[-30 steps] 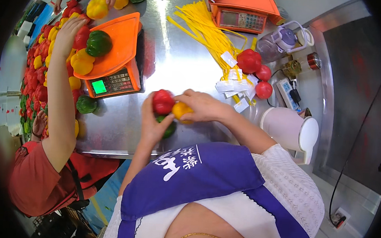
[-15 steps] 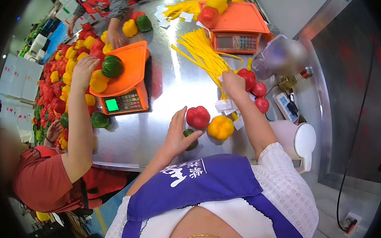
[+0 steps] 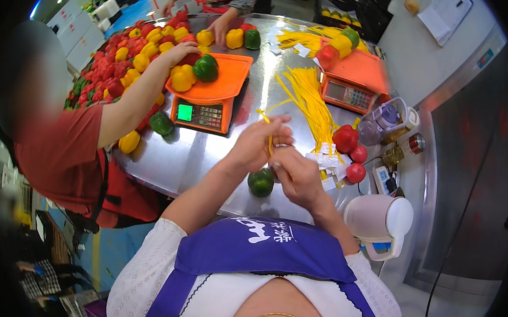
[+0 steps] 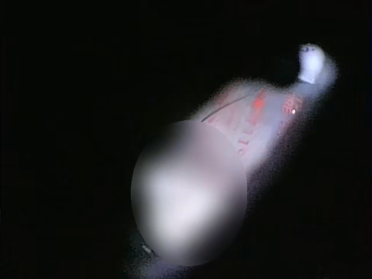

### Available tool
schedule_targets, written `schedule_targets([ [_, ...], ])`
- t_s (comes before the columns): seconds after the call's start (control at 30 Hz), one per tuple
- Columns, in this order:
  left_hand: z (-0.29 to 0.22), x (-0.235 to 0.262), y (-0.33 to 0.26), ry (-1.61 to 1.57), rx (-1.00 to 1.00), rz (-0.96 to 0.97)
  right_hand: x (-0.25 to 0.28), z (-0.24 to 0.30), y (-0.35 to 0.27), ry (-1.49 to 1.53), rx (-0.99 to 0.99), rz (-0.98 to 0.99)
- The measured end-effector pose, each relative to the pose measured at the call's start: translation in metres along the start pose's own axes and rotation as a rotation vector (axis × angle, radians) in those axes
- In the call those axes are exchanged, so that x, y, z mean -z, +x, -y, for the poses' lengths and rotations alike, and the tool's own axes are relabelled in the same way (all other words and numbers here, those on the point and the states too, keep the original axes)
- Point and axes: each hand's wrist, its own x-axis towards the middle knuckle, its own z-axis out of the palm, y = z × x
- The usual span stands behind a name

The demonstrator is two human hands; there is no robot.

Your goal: The person assembles colorful bell pepper skewers by hand. They pick red, yellow, and green bell peppers from a large pile, thread them onto yellow sticks, and tie the ends with yellow string. The finished skewers are placed on the table.

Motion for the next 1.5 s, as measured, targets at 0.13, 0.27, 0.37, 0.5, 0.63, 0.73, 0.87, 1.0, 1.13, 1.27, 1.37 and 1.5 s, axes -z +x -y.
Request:
schedule_targets([
  [0.13, -0.040, 0.006, -0.008, -0.014, -0.007, -0.153, 0.000, 0.006, -0.055, 0.193, -0.234, 0.179],
  [0.27, -0.058, 0.026, -0.018, 0.031, -0.175, -0.251, 0.008, -0.010, -0.126, 0.232, -0.660, 0.299],
  [0.37, -0.072, 0.025, -0.031, 0.015, -0.325, -0.363, 0.015, -0.024, -0.176, -0.184, -0.792, 0.499],
  [0.5, -0.076, 0.020, -0.044, 0.065, -0.473, -0.405, 0.031, -0.014, -0.199, -0.331, -0.902, 0.546],
  [0.63, -0.025, -0.006, -0.057, 0.417, -0.314, -0.349, 0.035, -0.013, -0.197, -0.093, -0.844, 0.317],
  [0.73, 0.017, -0.027, -0.069, 0.682, -0.349, -0.247, 0.044, 0.003, -0.157, 0.023, -0.781, 0.205],
  [0.87, 0.051, -0.086, -0.088, 0.625, -0.190, -0.024, 0.029, 0.007, -0.125, 0.624, -0.602, -0.020],
  [1.0, 0.069, -0.092, -0.085, 0.635, -0.450, 0.117, 0.028, 0.024, -0.104, 0.736, -0.638, 0.031],
  [1.13, 0.073, -0.068, -0.095, 1.029, -0.620, -0.090, 0.028, 0.011, -0.114, 0.911, -0.634, -0.056],
  [1.27, 0.098, -0.049, -0.111, 0.751, -0.274, 0.002, 0.032, 0.024, -0.111, 1.080, -0.639, -0.204],
  [1.37, 0.112, -0.047, -0.112, 0.666, -0.288, -0.069, 0.041, 0.007, -0.116, 0.865, -0.500, -0.090],
  [1.5, 0.100, -0.045, -0.109, 0.902, -0.368, -0.100, 0.046, 0.003, -0.118, 0.889, -0.561, -0.196],
])
